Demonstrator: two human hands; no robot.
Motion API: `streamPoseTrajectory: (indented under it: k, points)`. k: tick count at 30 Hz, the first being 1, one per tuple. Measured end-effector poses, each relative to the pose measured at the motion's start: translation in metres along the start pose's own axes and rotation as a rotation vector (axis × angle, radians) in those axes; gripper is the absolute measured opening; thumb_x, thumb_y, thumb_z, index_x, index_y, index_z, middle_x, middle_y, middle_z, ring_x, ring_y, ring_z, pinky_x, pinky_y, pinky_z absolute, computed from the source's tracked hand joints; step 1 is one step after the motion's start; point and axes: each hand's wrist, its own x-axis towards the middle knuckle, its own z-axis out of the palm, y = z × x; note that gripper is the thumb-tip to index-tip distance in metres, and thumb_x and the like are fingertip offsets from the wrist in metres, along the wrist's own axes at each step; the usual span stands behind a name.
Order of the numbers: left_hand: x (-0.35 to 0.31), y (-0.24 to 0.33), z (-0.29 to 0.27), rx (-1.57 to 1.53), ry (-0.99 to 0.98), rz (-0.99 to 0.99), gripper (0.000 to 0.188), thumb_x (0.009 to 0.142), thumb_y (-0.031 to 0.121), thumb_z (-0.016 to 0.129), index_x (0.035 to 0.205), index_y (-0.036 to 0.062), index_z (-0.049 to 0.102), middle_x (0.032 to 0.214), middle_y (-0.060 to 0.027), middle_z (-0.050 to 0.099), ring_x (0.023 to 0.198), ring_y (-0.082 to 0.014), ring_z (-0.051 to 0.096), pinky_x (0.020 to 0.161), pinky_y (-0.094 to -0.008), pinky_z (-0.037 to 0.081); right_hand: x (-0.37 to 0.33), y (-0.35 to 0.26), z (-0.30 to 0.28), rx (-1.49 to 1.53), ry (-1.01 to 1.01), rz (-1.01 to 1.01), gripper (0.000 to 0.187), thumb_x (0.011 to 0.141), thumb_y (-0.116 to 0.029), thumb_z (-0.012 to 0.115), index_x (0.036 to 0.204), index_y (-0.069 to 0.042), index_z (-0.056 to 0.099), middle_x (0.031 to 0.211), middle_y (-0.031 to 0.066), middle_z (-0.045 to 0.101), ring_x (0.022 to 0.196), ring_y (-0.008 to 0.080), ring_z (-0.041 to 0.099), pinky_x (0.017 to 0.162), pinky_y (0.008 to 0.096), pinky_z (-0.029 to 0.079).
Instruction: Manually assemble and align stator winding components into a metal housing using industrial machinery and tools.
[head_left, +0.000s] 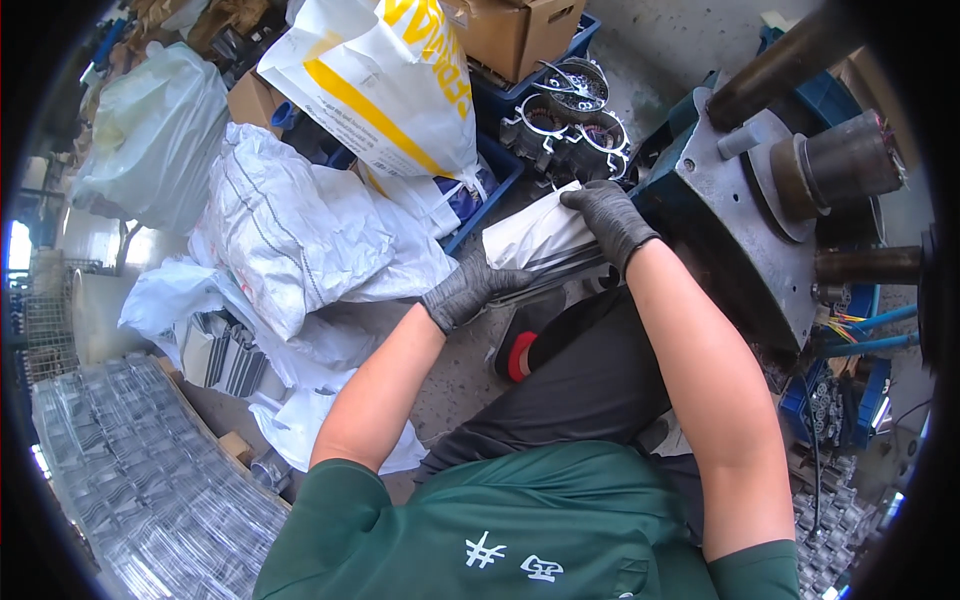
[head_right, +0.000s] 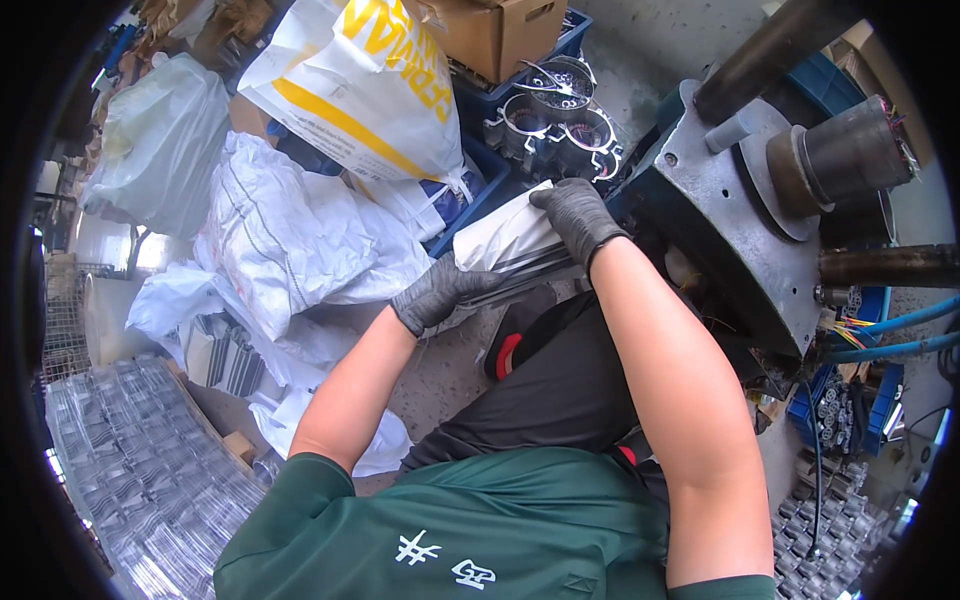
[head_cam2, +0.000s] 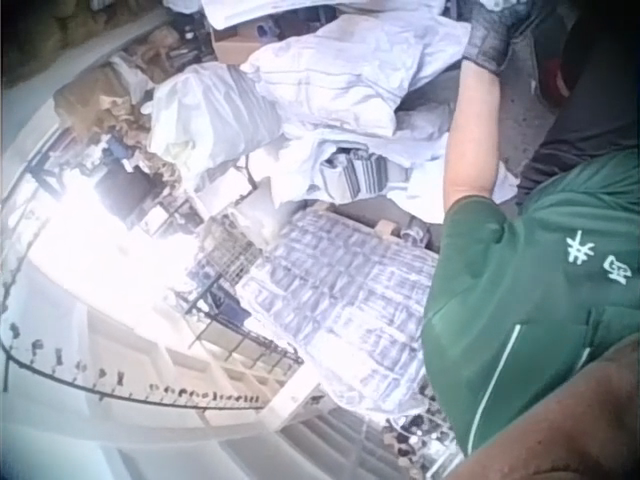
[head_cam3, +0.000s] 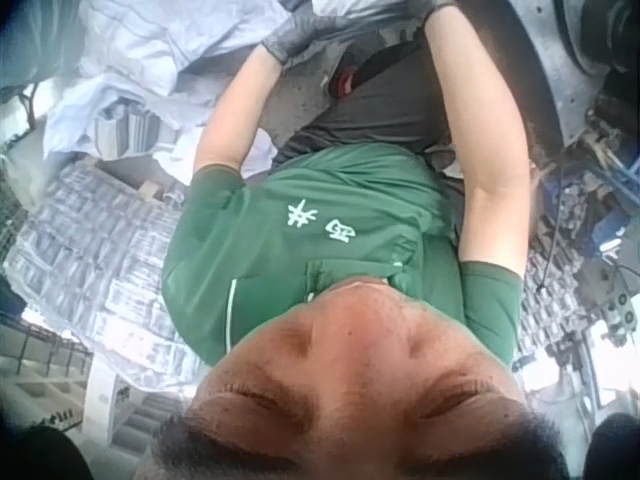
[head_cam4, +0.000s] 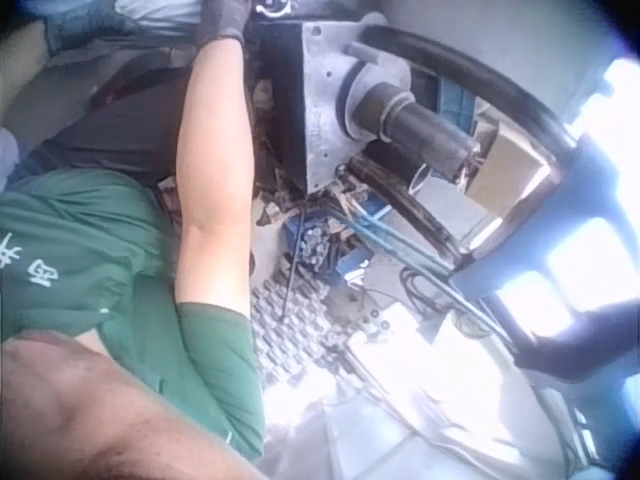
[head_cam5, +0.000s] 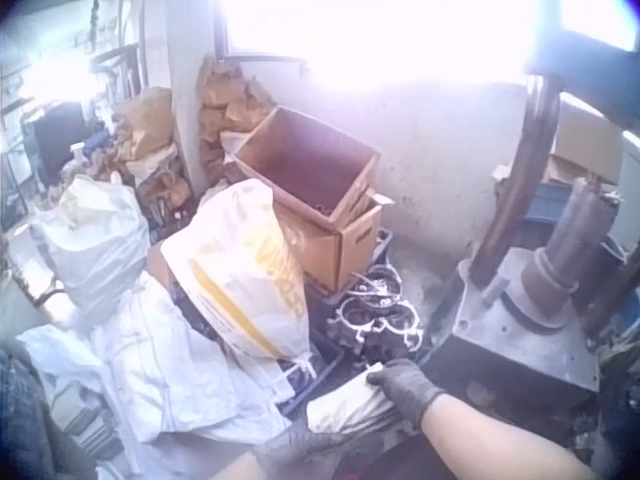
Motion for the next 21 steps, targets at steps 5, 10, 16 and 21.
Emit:
streamPoseTrajectory:
  k: [5,10,16,21]
  points:
    - [-0.013,-0.087,-0.031,0.139,0.609,-0.581,0.056,0.086,0.030,0.085,0.131,0.0040,0.063,0.112,-0.0129,0.074,0.098,-0.0259,0.072,0.092,-0.0420,0.057,0.013,0.012,0.030,-0.978,-0.143,-0.353,0.037,0.091,-0.027,0.068,0.117,-0.001,0.074,0.118,0.0267,0.072,0.113,0.0404,0.070,0.102,0.0450,0.054]
    - [0.016,-0.120,0.007,-0.570,0.801,-0.580,0.036,0.095,0.034,0.074,0.122,0.0116,0.068,0.107,-0.0081,0.075,0.094,-0.0255,0.070,0.085,-0.0435,0.057,0.015,0.016,0.062,-1.039,-0.028,-0.139,0.034,0.094,-0.016,0.063,0.125,-0.005,0.073,0.127,0.0211,0.072,0.120,0.0367,0.069,0.099,0.0461,0.057]
    - [0.069,-0.084,0.029,-0.787,0.783,-0.595,0.040,0.103,0.041,0.053,0.131,0.0144,0.065,0.127,-0.0066,0.069,0.118,-0.0257,0.063,0.099,-0.0455,0.052,0.007,-0.005,0.058,-1.302,-0.145,-0.158,0.037,0.091,-0.021,0.064,0.123,-0.005,0.073,0.125,0.0238,0.071,0.117,0.0372,0.070,0.100,0.0446,0.056]
    - [0.054,-0.103,-0.009,-0.752,0.643,-0.027,0.045,0.106,0.044,0.053,0.139,0.0154,0.058,0.129,-0.0060,0.069,0.126,-0.0264,0.062,0.103,-0.0457,0.053,0.036,0.012,0.072,-0.595,-0.010,-0.309,0.063,0.080,-0.039,0.072,0.131,-0.002,0.066,0.126,0.0318,0.067,0.123,0.0403,0.065,0.109,0.0426,0.050]
